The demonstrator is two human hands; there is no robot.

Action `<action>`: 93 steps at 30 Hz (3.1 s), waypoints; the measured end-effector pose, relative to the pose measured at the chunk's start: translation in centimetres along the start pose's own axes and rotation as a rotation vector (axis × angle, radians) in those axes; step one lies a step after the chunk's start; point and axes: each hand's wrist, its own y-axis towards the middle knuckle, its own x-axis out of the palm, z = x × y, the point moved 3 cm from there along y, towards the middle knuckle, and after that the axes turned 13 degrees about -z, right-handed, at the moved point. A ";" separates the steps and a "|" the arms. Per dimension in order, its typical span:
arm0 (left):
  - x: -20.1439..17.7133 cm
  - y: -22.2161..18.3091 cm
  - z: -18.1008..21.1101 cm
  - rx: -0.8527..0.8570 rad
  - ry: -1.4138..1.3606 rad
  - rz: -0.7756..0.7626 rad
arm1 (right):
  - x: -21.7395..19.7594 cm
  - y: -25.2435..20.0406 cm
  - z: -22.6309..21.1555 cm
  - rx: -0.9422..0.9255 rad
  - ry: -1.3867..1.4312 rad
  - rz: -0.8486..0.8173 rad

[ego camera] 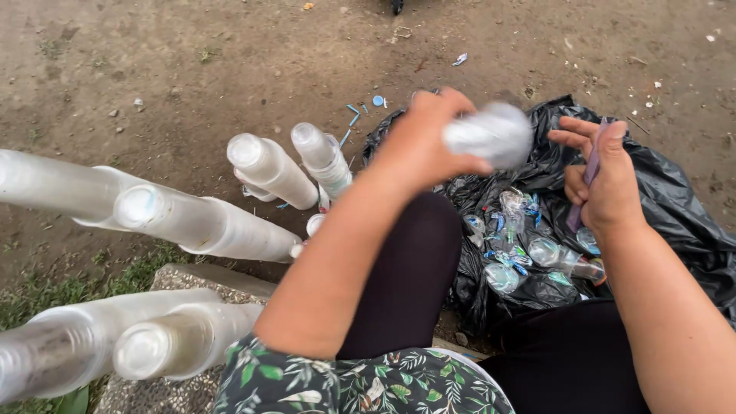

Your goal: Sort and stack plastic cups and other waste from trash bags for recycling

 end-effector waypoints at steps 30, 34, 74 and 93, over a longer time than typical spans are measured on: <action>-5.5 -2.5 -22.4 -0.487 0.572 0.050 | -2.1 1.0 3.5 0.148 -0.165 0.054; -5.9 -2.9 -21.0 -0.500 0.667 -0.069 | -5.4 0.4 5.4 0.062 -0.166 0.140; 25.9 15.7 -2.5 0.094 0.814 -1.034 | -34.6 -20.7 48.1 1.198 -0.845 0.147; 28.5 15.5 -4.4 0.052 0.839 -1.173 | -30.9 -21.8 50.5 1.202 -0.438 0.224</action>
